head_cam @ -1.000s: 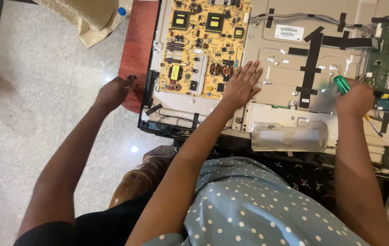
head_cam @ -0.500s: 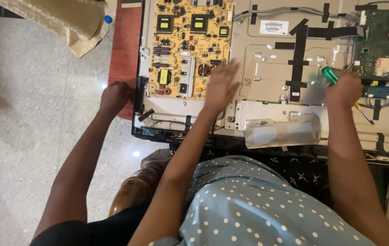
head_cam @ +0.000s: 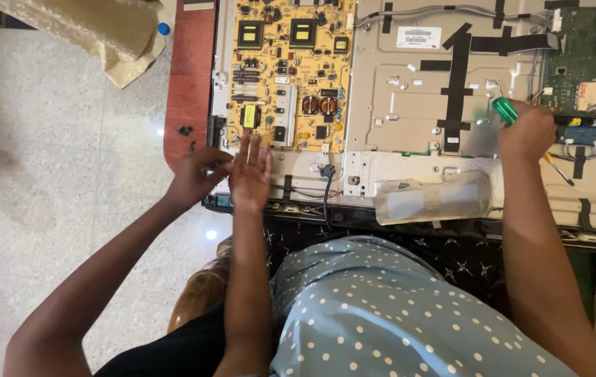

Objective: The person works on the internal components of a disassembled television, using a green-handled screwdriver to remove and reinsert screws on a metal bracket and circuit board. They also use an orange plastic pry tool to adjust parts near the circuit board.

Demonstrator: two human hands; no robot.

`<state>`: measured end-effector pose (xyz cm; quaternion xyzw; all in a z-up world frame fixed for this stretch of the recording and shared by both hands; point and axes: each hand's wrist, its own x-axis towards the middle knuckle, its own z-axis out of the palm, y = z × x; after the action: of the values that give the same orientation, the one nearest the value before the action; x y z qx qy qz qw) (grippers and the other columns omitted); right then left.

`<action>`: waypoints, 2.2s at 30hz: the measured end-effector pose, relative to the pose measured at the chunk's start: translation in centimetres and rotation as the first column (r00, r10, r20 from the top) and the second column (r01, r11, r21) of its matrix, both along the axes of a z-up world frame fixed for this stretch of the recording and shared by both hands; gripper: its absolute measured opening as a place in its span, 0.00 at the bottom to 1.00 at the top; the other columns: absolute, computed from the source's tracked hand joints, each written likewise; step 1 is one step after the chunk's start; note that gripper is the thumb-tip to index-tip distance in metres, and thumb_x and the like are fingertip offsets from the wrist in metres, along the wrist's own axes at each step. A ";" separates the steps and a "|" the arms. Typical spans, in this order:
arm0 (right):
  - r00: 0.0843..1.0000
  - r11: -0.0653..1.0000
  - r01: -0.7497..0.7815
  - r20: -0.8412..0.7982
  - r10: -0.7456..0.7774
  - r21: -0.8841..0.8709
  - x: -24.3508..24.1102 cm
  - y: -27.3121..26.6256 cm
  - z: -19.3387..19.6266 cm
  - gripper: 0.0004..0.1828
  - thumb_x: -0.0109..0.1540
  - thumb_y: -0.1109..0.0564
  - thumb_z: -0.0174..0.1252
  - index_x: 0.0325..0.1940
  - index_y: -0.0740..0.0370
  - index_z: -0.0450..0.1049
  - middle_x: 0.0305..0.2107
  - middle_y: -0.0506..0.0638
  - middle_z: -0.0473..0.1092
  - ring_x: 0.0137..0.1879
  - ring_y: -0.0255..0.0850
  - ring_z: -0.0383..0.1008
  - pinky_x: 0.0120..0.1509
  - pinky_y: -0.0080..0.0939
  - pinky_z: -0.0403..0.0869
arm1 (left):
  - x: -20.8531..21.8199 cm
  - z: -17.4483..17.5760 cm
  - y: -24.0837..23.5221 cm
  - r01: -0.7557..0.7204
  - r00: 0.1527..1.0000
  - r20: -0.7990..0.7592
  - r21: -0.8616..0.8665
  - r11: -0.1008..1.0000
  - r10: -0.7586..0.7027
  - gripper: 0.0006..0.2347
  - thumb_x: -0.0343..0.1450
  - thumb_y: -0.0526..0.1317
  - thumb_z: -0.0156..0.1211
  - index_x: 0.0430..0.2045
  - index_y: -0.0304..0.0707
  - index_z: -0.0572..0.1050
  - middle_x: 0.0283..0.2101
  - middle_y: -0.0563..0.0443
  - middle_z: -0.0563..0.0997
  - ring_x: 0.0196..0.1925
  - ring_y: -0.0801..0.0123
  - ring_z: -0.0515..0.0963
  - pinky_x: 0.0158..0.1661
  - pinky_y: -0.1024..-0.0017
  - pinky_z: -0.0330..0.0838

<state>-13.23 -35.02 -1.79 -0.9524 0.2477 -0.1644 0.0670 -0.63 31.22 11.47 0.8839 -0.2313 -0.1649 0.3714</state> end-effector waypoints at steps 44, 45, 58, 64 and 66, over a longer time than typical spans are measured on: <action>0.882 0.600 -0.459 0.255 0.397 0.655 -3.4 6.0 10.5 0.16 0.61 0.57 0.68 0.53 0.58 0.82 0.41 0.50 0.79 0.43 0.38 0.78 0.47 0.40 0.75 | -8.8 -1.7 -31.9 -0.840 0.288 -0.486 -0.542 0.025 -0.825 0.32 0.79 0.63 0.35 0.76 0.45 0.51 0.80 0.43 0.51 0.81 0.57 0.50 0.75 0.58 0.52; 0.852 0.517 -0.491 0.264 0.452 0.701 -2.8 8.9 11.2 0.16 0.59 0.55 0.69 0.52 0.55 0.81 0.41 0.48 0.77 0.43 0.37 0.78 0.47 0.39 0.78 | -8.8 -2.1 -32.0 -0.832 0.292 -0.490 -0.553 0.034 -0.821 0.32 0.79 0.62 0.35 0.76 0.45 0.51 0.80 0.43 0.51 0.81 0.57 0.50 0.74 0.58 0.54; 0.750 0.555 -0.650 0.323 0.577 0.519 -2.5 18.9 13.7 0.16 0.53 0.58 0.71 0.45 0.54 0.83 0.38 0.51 0.76 0.44 0.46 0.77 0.48 0.44 0.75 | -9.0 -4.0 -32.6 -0.832 0.297 -0.516 -0.553 0.047 -0.803 0.30 0.80 0.62 0.31 0.76 0.46 0.53 0.78 0.42 0.54 0.80 0.55 0.53 0.69 0.64 0.64; 0.887 0.669 -0.450 0.213 0.409 0.591 -2.0 15.7 13.2 0.15 0.56 0.52 0.72 0.45 0.58 0.81 0.31 0.53 0.78 0.32 0.44 0.78 0.37 0.42 0.74 | -8.4 -5.2 -33.9 -0.730 0.300 -0.405 -0.680 0.065 -0.864 0.28 0.84 0.58 0.32 0.77 0.41 0.55 0.78 0.37 0.61 0.79 0.48 0.59 0.66 0.60 0.63; 0.964 0.732 -0.239 0.063 0.259 0.639 -2.1 13.2 13.5 0.14 0.60 0.49 0.71 0.46 0.55 0.82 0.28 0.51 0.78 0.28 0.44 0.76 0.32 0.42 0.73 | -8.0 -5.7 -34.0 -0.359 0.691 -0.643 -0.701 0.616 -0.329 0.28 0.79 0.59 0.38 0.73 0.44 0.59 0.74 0.41 0.66 0.76 0.51 0.64 0.69 0.59 0.59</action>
<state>-15.29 -21.78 11.71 -0.8989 0.1601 -0.0452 0.4054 -8.60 -2.76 5.74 0.4894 -0.1055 -0.3757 0.7798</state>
